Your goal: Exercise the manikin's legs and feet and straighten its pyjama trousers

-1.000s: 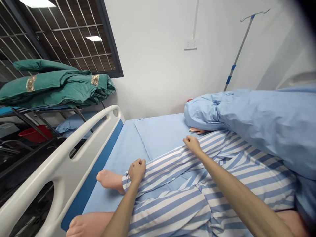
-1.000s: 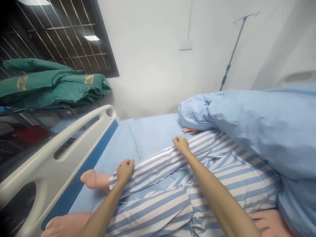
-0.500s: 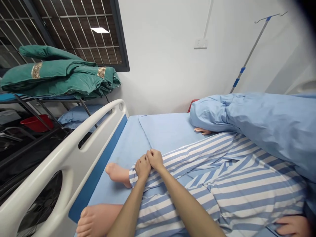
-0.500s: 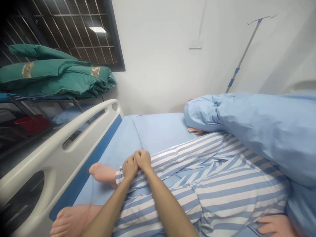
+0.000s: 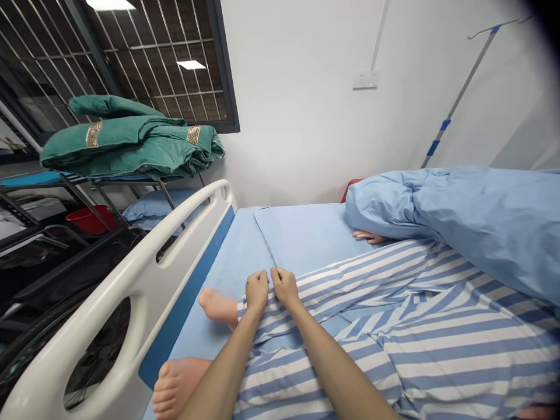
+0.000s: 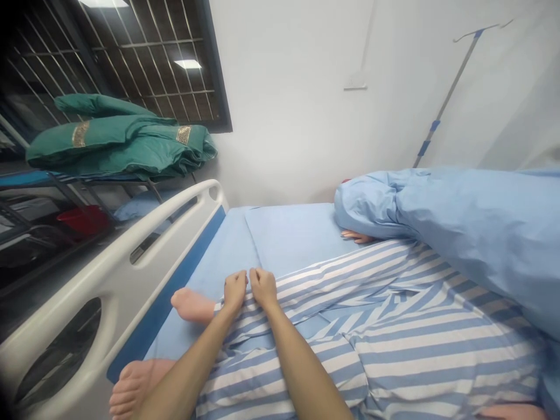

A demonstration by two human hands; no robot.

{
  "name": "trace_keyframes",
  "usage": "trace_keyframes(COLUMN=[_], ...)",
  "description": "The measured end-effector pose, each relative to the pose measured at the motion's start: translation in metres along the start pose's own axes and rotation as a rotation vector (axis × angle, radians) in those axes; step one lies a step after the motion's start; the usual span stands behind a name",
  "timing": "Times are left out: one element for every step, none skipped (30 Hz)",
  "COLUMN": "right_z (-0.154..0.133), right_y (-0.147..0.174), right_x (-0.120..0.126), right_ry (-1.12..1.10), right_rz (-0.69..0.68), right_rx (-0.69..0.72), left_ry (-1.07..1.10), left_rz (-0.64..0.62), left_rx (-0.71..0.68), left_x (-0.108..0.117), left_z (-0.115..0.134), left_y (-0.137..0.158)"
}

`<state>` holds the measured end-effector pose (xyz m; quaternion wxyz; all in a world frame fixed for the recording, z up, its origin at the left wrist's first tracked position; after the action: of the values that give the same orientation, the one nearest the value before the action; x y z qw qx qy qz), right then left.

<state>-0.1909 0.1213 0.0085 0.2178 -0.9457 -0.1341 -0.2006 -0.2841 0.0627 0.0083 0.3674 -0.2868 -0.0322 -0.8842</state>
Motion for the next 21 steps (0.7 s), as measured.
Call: trace_keyframes(right_z=[0.000, -0.001, -0.001, 0.000, 0.001, 0.002, 0.004, 0.007, 0.009, 0.012, 0.014, 0.015, 0.016, 0.017, 0.016, 0.016, 0.016, 0.015, 0.015, 0.015, 0.015], right_y=[0.000, -0.001, -0.002, -0.002, -0.003, -0.004, -0.005, -0.006, -0.006, -0.006, -0.007, -0.007, -0.007, -0.007, -0.007, -0.008, -0.008, -0.008, -0.008, -0.008, -0.009], right_x=[0.001, 0.002, 0.002, 0.002, 0.002, 0.003, 0.003, 0.003, 0.003, 0.004, 0.004, 0.004, 0.005, 0.005, 0.005, 0.006, 0.006, 0.006, 0.006, 0.006, 0.005], right_ry=[-0.014, -0.031, -0.052, -0.077, -0.108, -0.142, -0.175, -0.203, -0.227, -0.247, -0.264, -0.279, -0.292, -0.304, -0.312, -0.318, -0.324, -0.331, -0.338, -0.344, -0.349], right_rz=[0.006, 0.010, 0.013, 0.012, 0.012, 0.015, 0.019, 0.028, 0.038, 0.046, 0.054, 0.062, 0.069, 0.074, 0.077, 0.079, 0.079, 0.077, 0.075, 0.070, 0.065], right_rx=[0.004, 0.008, 0.012, 0.014, 0.010, -0.001, -0.017, -0.037, -0.061, -0.084, -0.106, -0.125, -0.141, -0.152, -0.158, -0.159, -0.161, -0.163, -0.168, -0.173, -0.176], left_ry=[0.028, 0.046, 0.072, 0.099, 0.126, 0.151, 0.172, 0.190, 0.197, 0.188, 0.163, 0.129, 0.093, 0.060, 0.036, 0.022, 0.010, -0.002, -0.019, -0.041, -0.068], left_rz=[0.007, 0.014, 0.022, 0.027, 0.031, 0.036, 0.042, 0.043, 0.036, 0.024, 0.012, 0.001, -0.008, -0.011, -0.011, -0.014, -0.019, -0.025, -0.028, -0.033, -0.038], left_rx=[0.001, 0.001, 0.000, -0.003, -0.007, -0.010, -0.008, 0.000, 0.007, 0.011, 0.007, -0.001, -0.009, -0.016, -0.016, -0.010, -0.004, -0.001, -0.005, -0.010, -0.014], left_x=[0.001, 0.002, 0.001, -0.002, -0.006, -0.010, -0.015, -0.020, -0.025, -0.029, -0.033, -0.036, -0.037, -0.038, -0.038, -0.039, -0.039, -0.038, -0.038, -0.038, -0.038], left_z=[0.003, 0.007, 0.011, 0.016, 0.020, 0.023, 0.025, 0.025, 0.023, 0.021, 0.018, 0.015, 0.013, 0.011, 0.009, 0.008, 0.007, 0.008, 0.009, 0.010, 0.012], left_y=[-0.004, -0.007, -0.010, -0.012, -0.013, -0.013, -0.012, -0.010, -0.007, -0.005, -0.002, 0.000, 0.001, 0.002, 0.002, 0.002, 0.002, 0.002, 0.001, 0.001, 0.001])
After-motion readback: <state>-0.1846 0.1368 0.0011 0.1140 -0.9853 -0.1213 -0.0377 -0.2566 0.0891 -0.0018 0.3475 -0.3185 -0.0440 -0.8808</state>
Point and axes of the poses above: each hand's wrist, its own y-axis away from the middle knuckle, its own x-axis out of the back of the hand, z = x × y, the point moved 6 cm from there along -y, towards the middle knuckle, and after that the axes turned 2 degrees about -x, right-handed, at the moved point
